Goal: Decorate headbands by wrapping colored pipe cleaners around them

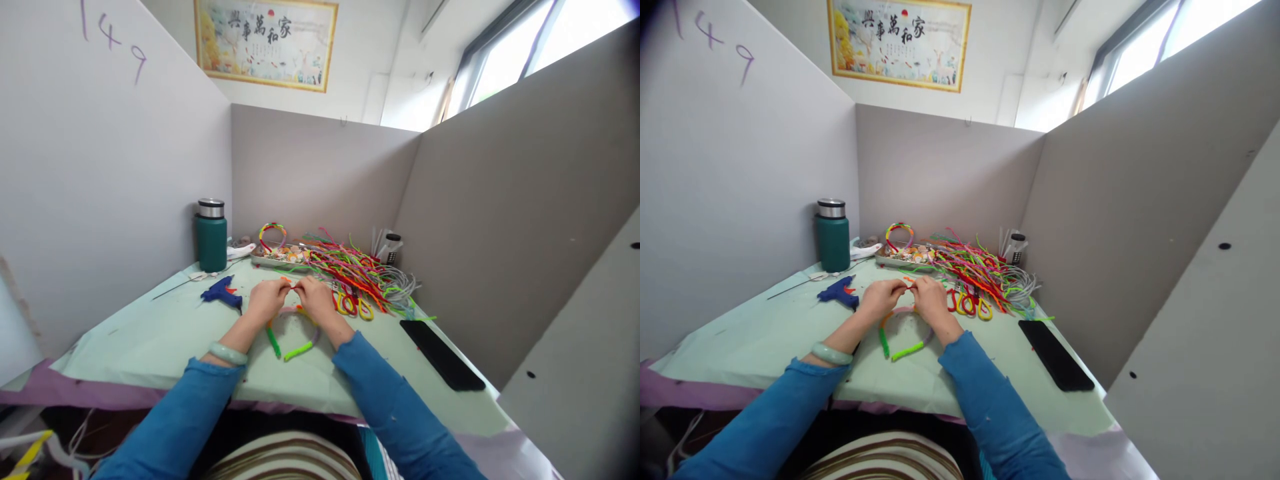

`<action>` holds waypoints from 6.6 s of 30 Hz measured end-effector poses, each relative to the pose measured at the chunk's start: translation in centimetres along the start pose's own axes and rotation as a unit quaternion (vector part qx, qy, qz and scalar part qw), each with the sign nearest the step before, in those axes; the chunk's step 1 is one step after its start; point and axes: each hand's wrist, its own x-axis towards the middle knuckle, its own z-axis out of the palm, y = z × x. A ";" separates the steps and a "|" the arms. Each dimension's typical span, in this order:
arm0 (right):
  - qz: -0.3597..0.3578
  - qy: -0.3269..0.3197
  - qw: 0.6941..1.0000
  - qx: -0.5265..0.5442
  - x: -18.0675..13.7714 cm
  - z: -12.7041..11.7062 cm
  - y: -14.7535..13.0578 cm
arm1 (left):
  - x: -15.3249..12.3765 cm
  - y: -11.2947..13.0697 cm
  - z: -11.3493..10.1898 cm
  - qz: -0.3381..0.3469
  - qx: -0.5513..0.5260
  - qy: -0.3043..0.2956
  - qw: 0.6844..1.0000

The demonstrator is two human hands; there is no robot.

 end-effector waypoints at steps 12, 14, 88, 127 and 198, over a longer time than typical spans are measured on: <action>0.199 0.080 0.850 0.481 0.7 1.0 -0.9 | 0.8 0.5 0.8 -0.084 -0.479 -0.092 0.869; 0.202 0.070 0.840 0.499 0.7 0.9 -1.1 | 0.8 0.4 0.9 -0.092 -0.497 -0.087 0.858; 0.225 0.080 0.852 0.467 0.6 1.7 -0.9 | 0.9 0.1 0.8 -0.159 -0.466 -0.057 0.869; 0.204 0.053 0.874 0.437 0.6 1.5 -0.7 | 0.9 -0.1 0.7 -0.109 -0.445 -0.055 0.887; 0.226 0.020 0.790 0.570 0.6 1.6 -1.2 | 0.8 0.0 0.5 -0.139 -0.477 -0.068 0.865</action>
